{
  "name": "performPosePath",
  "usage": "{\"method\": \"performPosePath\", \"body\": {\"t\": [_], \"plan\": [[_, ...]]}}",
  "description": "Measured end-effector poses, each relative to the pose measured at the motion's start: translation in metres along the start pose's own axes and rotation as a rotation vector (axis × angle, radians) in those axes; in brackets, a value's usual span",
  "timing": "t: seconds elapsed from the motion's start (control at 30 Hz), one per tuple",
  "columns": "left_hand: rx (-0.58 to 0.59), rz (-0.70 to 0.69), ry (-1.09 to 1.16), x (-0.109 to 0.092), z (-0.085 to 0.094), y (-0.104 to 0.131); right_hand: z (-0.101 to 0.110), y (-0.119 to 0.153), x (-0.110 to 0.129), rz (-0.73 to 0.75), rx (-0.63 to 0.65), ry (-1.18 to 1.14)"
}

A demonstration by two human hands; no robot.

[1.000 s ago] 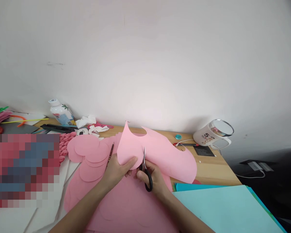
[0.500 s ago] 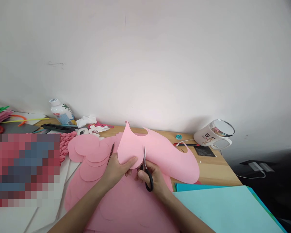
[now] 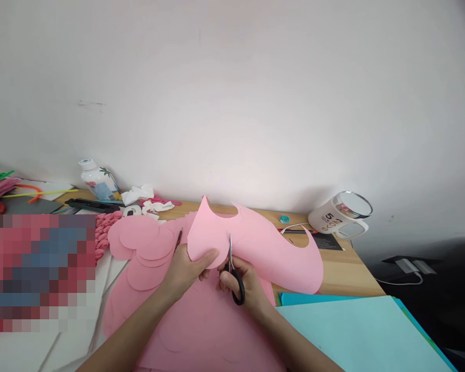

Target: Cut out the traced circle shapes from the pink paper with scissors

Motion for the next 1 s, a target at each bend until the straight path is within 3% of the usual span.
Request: {"method": "performPosePath", "body": {"t": [1.0], "plan": [[0.041,-0.065,0.05,0.001,-0.004,0.001,-0.003,-0.002,0.007,0.027,0.023,-0.031]]}}
Point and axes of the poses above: each hand's wrist, its own y-axis away from the middle knuckle, its own z-axis out of the back of the hand, x = y × z, the point moved 5 cm from there along -y, towards the middle knuckle, and after that the axes turned 6 degrees about z, right-handed, at the moved point
